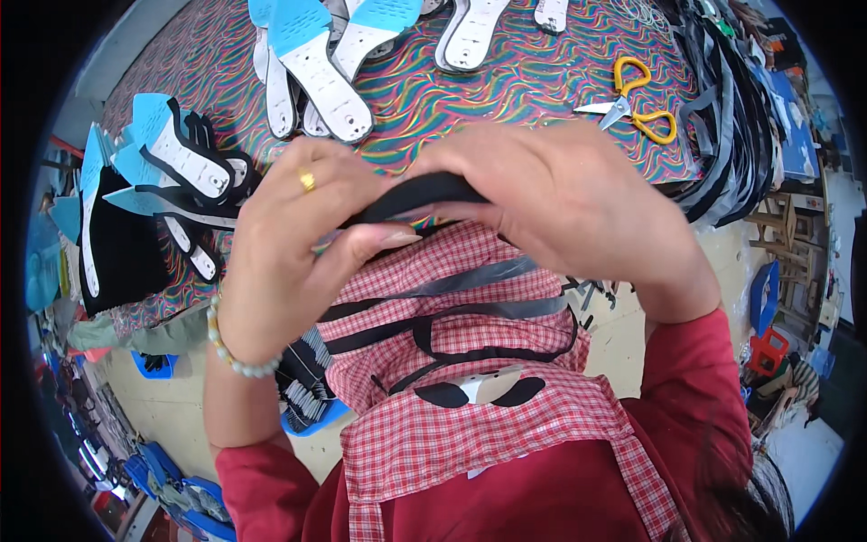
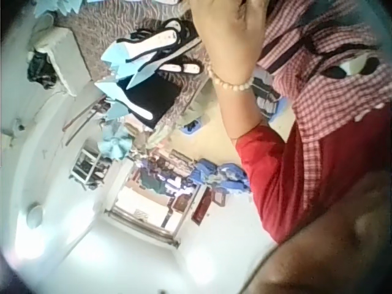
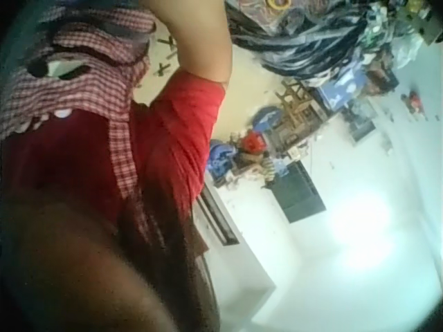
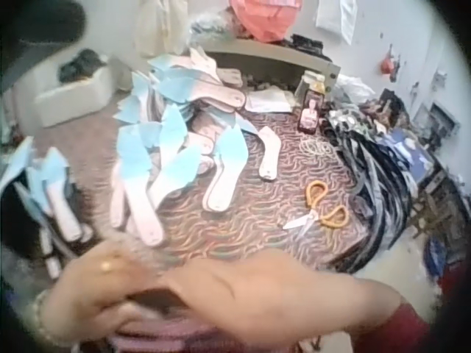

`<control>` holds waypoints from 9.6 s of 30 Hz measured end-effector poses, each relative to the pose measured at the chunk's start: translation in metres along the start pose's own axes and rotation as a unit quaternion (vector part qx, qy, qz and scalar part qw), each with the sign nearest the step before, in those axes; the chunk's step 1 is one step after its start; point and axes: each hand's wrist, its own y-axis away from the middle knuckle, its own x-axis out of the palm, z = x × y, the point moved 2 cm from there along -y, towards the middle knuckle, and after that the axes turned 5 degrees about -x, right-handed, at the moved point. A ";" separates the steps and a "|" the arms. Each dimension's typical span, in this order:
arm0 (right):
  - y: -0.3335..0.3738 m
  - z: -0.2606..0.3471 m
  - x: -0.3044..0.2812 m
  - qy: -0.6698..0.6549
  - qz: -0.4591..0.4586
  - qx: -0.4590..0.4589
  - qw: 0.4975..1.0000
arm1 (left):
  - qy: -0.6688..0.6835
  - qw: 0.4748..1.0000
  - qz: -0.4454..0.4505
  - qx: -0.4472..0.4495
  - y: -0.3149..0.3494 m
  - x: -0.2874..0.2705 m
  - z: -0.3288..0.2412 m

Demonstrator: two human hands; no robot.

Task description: The person assembles slipper soles by hand, wrapping a black elastic strap around the perimeter of light blue and white foam soles. They use yellow-handled scissors to trim the excess strap length after each wrap. The finished soles are placed into a blue plastic bin on the floor.

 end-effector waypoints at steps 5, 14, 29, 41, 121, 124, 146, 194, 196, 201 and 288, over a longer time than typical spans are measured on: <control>-0.001 -0.005 -0.002 -0.054 -0.093 -0.046 0.993 | 0.126 0.982 0.087 -0.110 0.008 0.013 -0.007; 0.027 0.015 0.057 -0.323 -0.366 0.162 0.858 | 0.511 0.820 -0.147 -0.210 0.038 0.045 -0.020; 0.033 0.009 0.076 -0.157 -0.264 0.118 0.944 | 0.619 0.735 -0.237 -0.144 0.020 0.068 0.009; 0.038 0.012 0.067 -0.353 -0.185 0.245 0.884 | 0.494 0.822 -0.236 -0.159 0.032 0.068 -0.009; 0.099 -0.039 0.024 -0.013 -0.098 0.353 0.931 | 0.608 0.698 -0.061 -0.373 -0.009 0.061 0.040; 0.114 -0.076 -0.007 0.142 -0.141 0.344 0.917 | 0.498 0.795 -0.109 -0.328 -0.006 0.061 0.032; 0.064 0.046 0.127 -0.752 0.073 0.322 0.570 | 0.773 0.624 0.032 -0.109 0.003 0.025 -0.022; 0.009 0.005 0.058 -0.600 -0.236 0.228 0.729 | 0.610 0.718 -0.139 -0.303 0.030 0.032 -0.002; 0.006 0.007 0.064 -0.634 -0.238 0.250 0.692 | 0.567 0.735 -0.187 -0.321 0.035 0.041 0.001; 0.004 0.007 0.079 -0.624 -0.294 0.253 0.679 | 0.512 0.761 -0.230 -0.325 0.039 0.047 0.008; 0.035 0.038 0.084 -0.214 -0.188 0.167 0.944 | 0.845 0.508 -0.163 -0.033 0.020 0.035 0.005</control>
